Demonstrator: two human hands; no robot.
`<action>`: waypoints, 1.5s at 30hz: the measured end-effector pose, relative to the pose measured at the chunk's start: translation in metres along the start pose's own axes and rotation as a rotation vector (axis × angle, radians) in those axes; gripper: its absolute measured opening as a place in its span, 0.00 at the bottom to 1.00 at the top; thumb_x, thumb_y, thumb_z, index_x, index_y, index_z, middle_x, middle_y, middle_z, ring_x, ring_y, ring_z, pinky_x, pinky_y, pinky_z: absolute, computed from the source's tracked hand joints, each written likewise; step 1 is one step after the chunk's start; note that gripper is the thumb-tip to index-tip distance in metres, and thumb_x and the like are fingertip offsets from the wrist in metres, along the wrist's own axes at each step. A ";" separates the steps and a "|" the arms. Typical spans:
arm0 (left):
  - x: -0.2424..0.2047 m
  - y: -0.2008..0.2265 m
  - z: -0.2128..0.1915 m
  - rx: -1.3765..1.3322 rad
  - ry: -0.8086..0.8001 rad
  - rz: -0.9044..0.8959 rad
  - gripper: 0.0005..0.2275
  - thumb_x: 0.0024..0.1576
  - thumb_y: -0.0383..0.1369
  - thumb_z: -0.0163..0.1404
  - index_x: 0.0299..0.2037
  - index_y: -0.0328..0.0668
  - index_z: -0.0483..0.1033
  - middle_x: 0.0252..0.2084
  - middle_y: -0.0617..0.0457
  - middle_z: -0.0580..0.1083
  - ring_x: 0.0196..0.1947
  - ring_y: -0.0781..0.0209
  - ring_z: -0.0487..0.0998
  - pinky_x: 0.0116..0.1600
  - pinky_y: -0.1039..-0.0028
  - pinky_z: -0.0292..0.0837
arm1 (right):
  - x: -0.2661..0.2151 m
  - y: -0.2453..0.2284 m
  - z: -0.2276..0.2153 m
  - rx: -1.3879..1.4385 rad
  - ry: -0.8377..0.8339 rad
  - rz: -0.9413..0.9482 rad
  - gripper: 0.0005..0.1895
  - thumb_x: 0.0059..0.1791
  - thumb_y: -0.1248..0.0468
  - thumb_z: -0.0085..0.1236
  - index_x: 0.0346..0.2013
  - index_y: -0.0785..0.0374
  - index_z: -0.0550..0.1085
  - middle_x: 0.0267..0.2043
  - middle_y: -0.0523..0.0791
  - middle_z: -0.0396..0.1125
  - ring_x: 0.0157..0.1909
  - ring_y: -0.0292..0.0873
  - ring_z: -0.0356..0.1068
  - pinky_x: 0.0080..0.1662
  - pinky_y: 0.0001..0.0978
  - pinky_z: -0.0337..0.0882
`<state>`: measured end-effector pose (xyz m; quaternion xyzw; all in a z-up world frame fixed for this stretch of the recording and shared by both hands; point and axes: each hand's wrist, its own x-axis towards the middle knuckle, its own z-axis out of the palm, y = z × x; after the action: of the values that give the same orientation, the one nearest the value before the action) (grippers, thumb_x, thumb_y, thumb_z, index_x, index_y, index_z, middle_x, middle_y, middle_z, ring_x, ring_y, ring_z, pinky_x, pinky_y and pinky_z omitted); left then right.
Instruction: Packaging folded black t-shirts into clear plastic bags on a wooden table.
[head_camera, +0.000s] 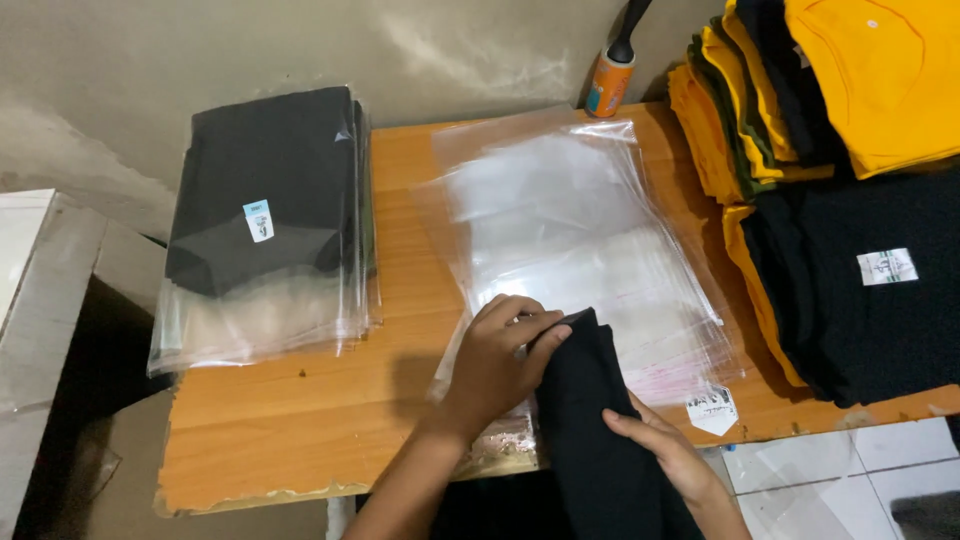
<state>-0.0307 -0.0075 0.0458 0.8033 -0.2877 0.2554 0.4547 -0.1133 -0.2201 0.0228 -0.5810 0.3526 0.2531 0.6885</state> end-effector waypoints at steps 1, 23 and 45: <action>0.001 0.004 -0.001 -0.002 0.002 0.002 0.07 0.61 0.32 0.56 0.40 0.35 0.83 0.35 0.50 0.76 0.36 0.54 0.76 0.43 0.66 0.73 | -0.013 -0.011 0.010 0.000 0.002 -0.002 0.38 0.46 0.65 0.55 0.72 0.64 0.62 0.76 0.44 0.61 0.76 0.40 0.58 0.75 0.30 0.51; 0.015 -0.021 -0.010 -0.006 0.148 -0.958 0.41 0.45 0.47 0.64 0.70 0.52 0.60 0.71 0.41 0.56 0.74 0.41 0.50 0.73 0.49 0.45 | 0.020 -0.050 0.076 0.307 -0.192 -0.089 0.31 0.50 0.68 0.51 0.69 0.62 0.67 0.61 0.58 0.68 0.59 0.54 0.69 0.64 0.46 0.65; 0.026 0.005 -0.008 0.116 0.190 -0.690 0.34 0.63 0.44 0.49 0.74 0.32 0.51 0.44 0.48 0.82 0.70 0.35 0.64 0.69 0.33 0.48 | 0.025 -0.078 0.080 0.393 -0.274 -0.203 0.32 0.49 0.66 0.56 0.69 0.54 0.67 0.57 0.60 0.69 0.54 0.60 0.72 0.59 0.60 0.69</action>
<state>-0.0168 -0.0080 0.0699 0.8502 0.0589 0.1760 0.4926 -0.0231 -0.1588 0.0578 -0.4286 0.2383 0.1857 0.8515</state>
